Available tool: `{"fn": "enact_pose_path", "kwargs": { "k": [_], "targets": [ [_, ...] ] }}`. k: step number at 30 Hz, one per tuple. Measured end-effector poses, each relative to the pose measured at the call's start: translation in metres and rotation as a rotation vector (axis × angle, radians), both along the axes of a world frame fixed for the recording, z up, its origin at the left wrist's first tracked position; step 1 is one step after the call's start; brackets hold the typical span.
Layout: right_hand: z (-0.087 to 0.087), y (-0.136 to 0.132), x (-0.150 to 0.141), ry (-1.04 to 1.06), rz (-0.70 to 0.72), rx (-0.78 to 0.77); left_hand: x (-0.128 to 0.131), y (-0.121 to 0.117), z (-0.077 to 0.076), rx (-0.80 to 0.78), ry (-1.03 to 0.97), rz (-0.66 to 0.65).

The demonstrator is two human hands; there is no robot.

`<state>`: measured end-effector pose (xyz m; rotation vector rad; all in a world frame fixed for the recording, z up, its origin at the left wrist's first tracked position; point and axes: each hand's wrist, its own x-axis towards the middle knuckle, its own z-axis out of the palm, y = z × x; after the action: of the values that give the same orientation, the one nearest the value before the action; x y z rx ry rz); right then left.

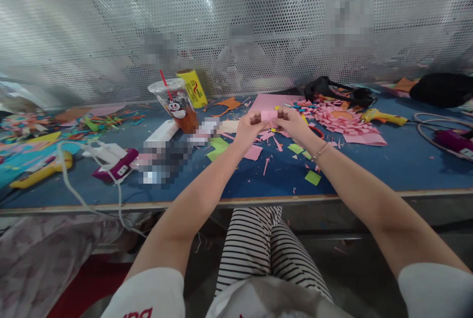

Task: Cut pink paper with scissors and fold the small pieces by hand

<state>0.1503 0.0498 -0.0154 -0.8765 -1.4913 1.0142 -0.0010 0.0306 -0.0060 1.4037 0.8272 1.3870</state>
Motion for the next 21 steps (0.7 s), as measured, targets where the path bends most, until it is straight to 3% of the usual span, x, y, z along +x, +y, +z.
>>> {"fn": "enact_pose_path", "kwargs": {
  "k": [5,9,15,21],
  "targets": [
    [0.001,-0.002,0.000,0.045,0.020,0.011,0.001,-0.004,0.003,-0.100,-0.103,-0.042],
    [0.006,-0.007,-0.002,0.154,0.049,-0.073,0.000,-0.006,0.005,-0.149,-0.155,-0.042],
    [0.016,-0.017,-0.002,0.275,0.106,-0.205,-0.004,-0.006,0.008,-0.169,-0.141,-0.033],
    [0.019,-0.020,-0.001,0.274,0.109,-0.197,-0.006,-0.007,0.010,-0.144,-0.092,-0.077]
  ]
}}
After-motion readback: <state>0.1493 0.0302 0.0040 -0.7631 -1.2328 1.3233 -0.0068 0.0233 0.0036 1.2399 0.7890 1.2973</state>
